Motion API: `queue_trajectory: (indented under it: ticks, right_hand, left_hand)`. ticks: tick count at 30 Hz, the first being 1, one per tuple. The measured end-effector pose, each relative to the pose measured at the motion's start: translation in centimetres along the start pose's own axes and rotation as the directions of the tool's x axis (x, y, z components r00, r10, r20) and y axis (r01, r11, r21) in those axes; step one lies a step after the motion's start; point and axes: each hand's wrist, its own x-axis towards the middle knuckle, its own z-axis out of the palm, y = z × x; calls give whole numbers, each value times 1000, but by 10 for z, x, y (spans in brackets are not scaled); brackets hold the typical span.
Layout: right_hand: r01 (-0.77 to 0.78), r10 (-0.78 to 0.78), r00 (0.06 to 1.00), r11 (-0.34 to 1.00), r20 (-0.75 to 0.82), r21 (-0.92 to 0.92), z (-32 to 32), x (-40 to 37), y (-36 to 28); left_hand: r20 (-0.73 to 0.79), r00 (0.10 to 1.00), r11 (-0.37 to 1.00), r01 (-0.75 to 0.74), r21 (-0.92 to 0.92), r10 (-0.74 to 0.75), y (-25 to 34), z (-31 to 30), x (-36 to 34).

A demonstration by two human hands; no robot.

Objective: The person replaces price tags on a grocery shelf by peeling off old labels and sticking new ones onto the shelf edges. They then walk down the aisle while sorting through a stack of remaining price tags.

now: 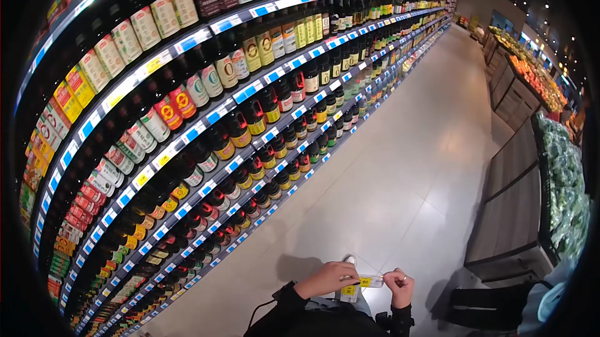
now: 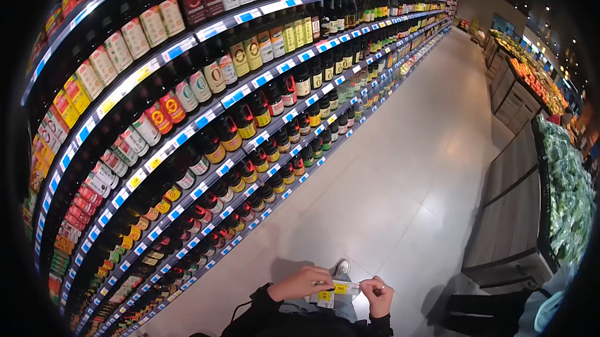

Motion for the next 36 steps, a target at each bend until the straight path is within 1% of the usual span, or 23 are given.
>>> queue_trajectory:
  ticks: [1, 2, 3, 5, 7, 9, 11, 12, 14, 15, 17, 18, 19, 21, 25, 27, 29, 31, 32, 33, 34, 35, 36]
  right_hand:
    - [-4, 4, 1000, 1000, 18, 22, -6, 21, 0]
    - [3, -4, 1000, 1000, 29, 21, -16, 42, -2]
    - [-3, 2, 999, 1000, 32, 22, -26, 63, -5]
    - [14, -13, 998, 1000, 64, -25, -48, 109, -13]
    - [21, -19, 996, 999, 84, -31, -66, 148, -24]
    - [-62, 63, 995, 998, 74, -17, -80, 185, -41]
    - [-92, 92, 990, 996, 106, -13, -96, 226, -32]
    - [-64, 66, 991, 998, 119, -21, -101, 244, -26]
    - [-45, 47, 989, 999, 143, -20, -105, 273, -27]
    - [-57, 60, 986, 998, 153, -24, -107, 288, -29]
    - [-53, 50, 984, 999, 168, 14, -107, 316, -35]
    - [-41, 41, 982, 999, 183, -3, -107, 331, -34]
    - [-46, 45, 980, 999, 192, 1, -108, 347, -34]
    - [-44, 40, 973, 999, 228, 13, -108, 379, -35]
    - [-57, 44, 963, 998, 266, 39, -108, 448, -39]
    - [-79, 75, 970, 997, 233, 11, -108, 482, -47]
    - [-83, 83, 963, 996, 256, -11, -111, 514, -56]
    - [-44, 52, 970, 998, 236, -36, -115, 545, -63]
    - [-25, 39, 965, 998, 261, -60, -117, 561, -64]
    - [-14, 32, 963, 998, 269, -68, -119, 578, -61]
    - [-38, 60, 967, 995, 248, -92, -120, 592, -57]
    - [-72, 96, 970, 991, 224, -113, -121, 603, -54]
    - [-85, 107, 964, 991, 245, -100, -123, 615, -53]
  left_hand:
    - [-39, 999, 999, 36, -26, -37, -6, -5, 17]
    - [-88, 995, 998, 34, -61, -39, -10, -9, 34]
    - [-90, 995, 997, 40, -62, -46, -12, -13, 52]
    - [-90, 988, 986, 115, -117, -126, -12, -25, 96]
    - [-120, 985, 986, 111, -124, -126, -10, -28, 138]
    - [-164, 979, 987, 100, -130, -120, -8, -33, 181]
    - [-267, 954, 987, 105, -122, -135, -7, -38, 215]
    - [-276, 950, 985, 114, -126, -145, -13, -39, 230]
    - [-385, 912, 983, 84, -160, -141, -24, -38, 254]
    - [-392, 907, 981, 95, -169, -156, -27, -39, 265]
    - [-434, 863, 958, 169, -232, -258, -31, -48, 286]
    - [-453, 846, 948, 169, -269, -279, -37, -51, 296]
    - [-459, 841, 947, 176, -268, -286, -40, -55, 307]
    - [-531, 817, 966, 121, -228, -227, -47, -66, 331]
    - [-552, 795, 959, 130, -251, -253, -70, -88, 384]
    - [-548, 806, 962, 88, -259, -222, -81, -104, 415]
    - [-546, 806, 962, 102, -254, -229, -89, -119, 445]
    - [-538, 820, 970, 79, -230, -194, -93, -133, 475]
    - [-550, 814, 971, 67, -228, -186, -98, -138, 489]
    - [-565, 812, 981, 43, -189, -144, -104, -141, 501]
    - [-575, 811, 988, 23, -156, -110, -108, -142, 512]
    - [-578, 808, 986, 25, -167, -118, -109, -143, 521]
    - [-600, 786, 982, 46, -183, -149, -107, -146, 527]
